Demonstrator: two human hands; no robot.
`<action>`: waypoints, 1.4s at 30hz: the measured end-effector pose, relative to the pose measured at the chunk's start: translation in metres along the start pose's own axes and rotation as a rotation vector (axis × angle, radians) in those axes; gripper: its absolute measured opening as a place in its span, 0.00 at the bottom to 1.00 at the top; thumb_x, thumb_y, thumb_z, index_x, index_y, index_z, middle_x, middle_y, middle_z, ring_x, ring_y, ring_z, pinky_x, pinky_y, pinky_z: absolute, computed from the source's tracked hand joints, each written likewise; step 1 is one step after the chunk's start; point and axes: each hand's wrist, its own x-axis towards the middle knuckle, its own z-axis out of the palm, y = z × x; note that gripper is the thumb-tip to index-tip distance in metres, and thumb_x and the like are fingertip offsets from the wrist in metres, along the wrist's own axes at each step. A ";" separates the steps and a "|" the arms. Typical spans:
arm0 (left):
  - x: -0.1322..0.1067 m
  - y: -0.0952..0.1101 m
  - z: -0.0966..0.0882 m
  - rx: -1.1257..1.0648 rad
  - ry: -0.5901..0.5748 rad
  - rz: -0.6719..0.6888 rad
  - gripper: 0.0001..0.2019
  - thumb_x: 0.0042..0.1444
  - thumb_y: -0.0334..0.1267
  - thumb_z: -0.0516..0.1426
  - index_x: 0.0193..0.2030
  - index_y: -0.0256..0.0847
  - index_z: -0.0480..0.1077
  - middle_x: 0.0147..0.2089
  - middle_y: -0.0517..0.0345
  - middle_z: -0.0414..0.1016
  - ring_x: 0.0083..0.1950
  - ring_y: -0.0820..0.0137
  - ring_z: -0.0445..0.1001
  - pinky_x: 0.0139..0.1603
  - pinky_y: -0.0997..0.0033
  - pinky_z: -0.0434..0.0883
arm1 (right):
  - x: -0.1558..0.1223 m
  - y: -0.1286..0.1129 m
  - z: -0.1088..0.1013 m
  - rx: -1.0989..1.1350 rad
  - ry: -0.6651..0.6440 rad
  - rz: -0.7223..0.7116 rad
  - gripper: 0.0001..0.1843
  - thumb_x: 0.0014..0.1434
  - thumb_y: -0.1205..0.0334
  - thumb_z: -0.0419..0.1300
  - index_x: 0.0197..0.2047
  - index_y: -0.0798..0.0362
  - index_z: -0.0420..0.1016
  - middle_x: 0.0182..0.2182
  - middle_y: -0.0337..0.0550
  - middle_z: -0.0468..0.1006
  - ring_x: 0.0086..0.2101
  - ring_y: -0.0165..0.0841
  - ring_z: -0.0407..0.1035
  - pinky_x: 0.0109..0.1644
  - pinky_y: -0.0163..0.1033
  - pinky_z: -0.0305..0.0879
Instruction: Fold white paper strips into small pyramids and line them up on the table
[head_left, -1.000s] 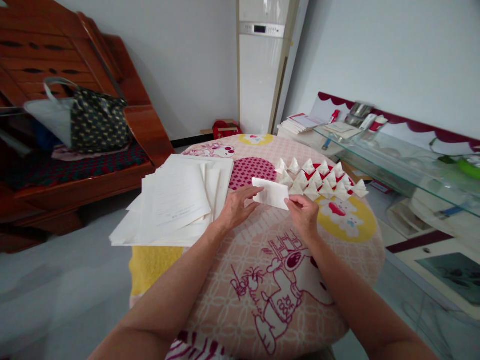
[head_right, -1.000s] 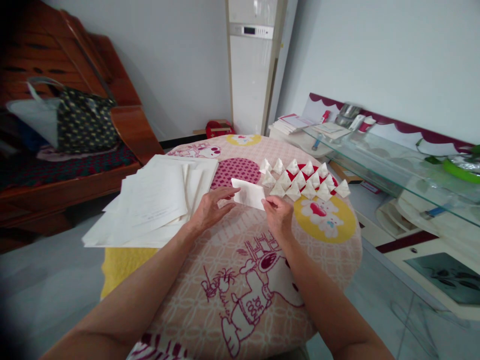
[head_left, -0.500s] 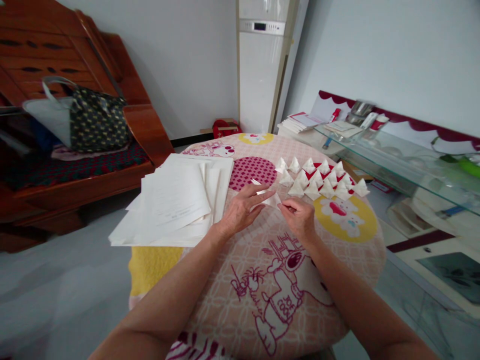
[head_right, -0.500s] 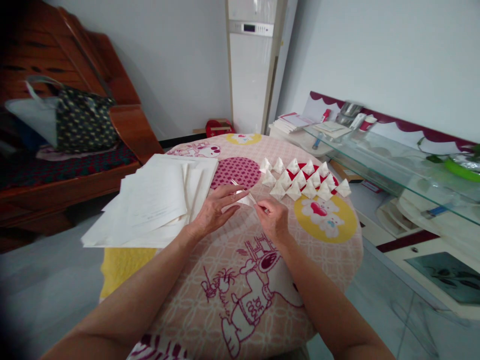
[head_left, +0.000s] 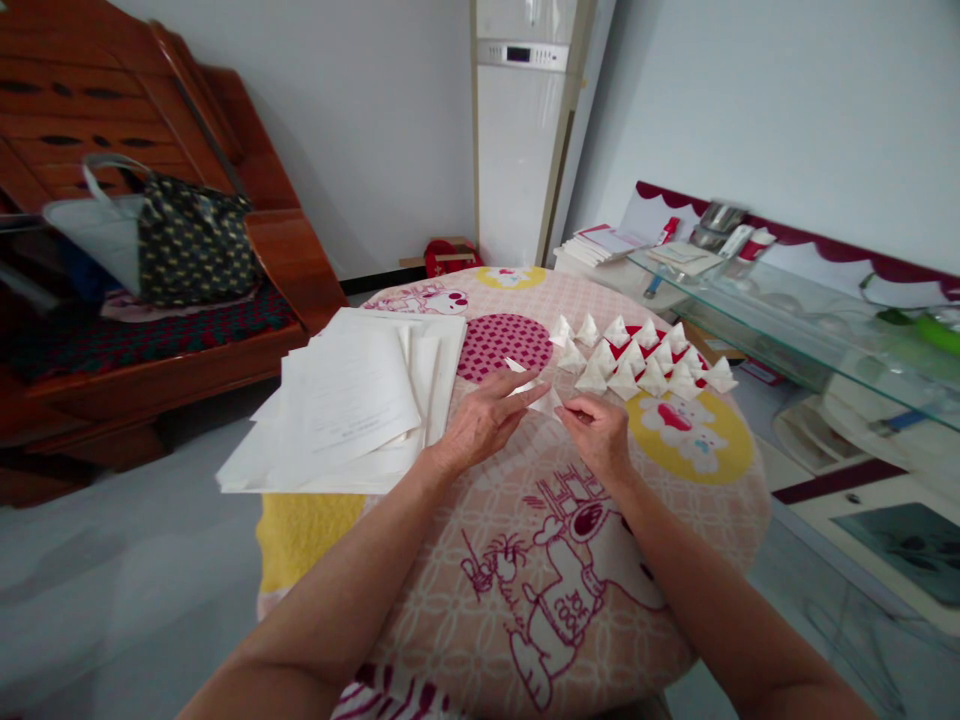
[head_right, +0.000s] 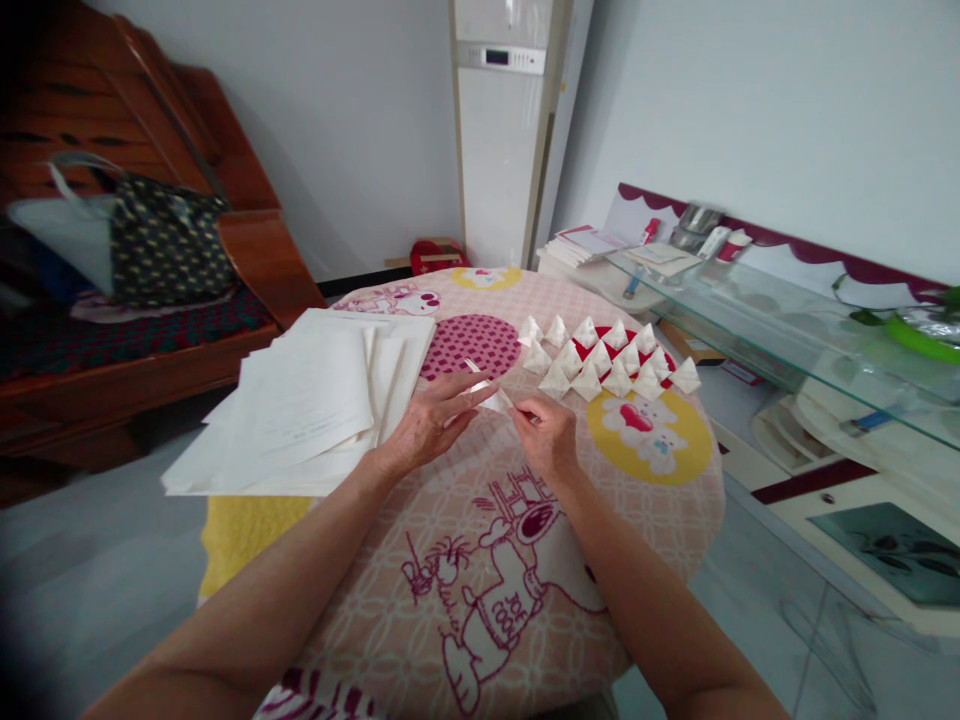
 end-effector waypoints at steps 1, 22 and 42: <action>0.000 0.000 0.000 0.001 -0.003 0.002 0.23 0.68 0.30 0.54 0.69 0.46 0.65 0.66 0.46 0.72 0.64 0.61 0.71 0.62 0.49 0.74 | 0.000 0.000 0.000 -0.002 -0.005 0.012 0.10 0.57 0.61 0.62 0.25 0.52 0.76 0.23 0.40 0.76 0.25 0.31 0.68 0.32 0.36 0.64; 0.004 0.006 -0.004 -0.014 0.015 0.009 0.11 0.66 0.34 0.58 0.54 0.39 0.74 0.50 0.47 0.80 0.53 0.63 0.77 0.53 0.59 0.77 | -0.001 0.006 -0.004 0.129 -0.146 0.138 0.05 0.53 0.60 0.66 0.31 0.53 0.79 0.26 0.40 0.78 0.28 0.33 0.70 0.33 0.36 0.66; 0.001 -0.004 -0.007 -0.110 -0.194 0.054 0.16 0.55 0.26 0.55 0.47 0.40 0.79 0.50 0.49 0.83 0.53 0.61 0.80 0.61 0.52 0.73 | 0.001 0.006 -0.009 0.271 -0.141 0.442 0.33 0.50 0.60 0.65 0.61 0.55 0.76 0.22 0.39 0.79 0.16 0.31 0.65 0.18 0.35 0.60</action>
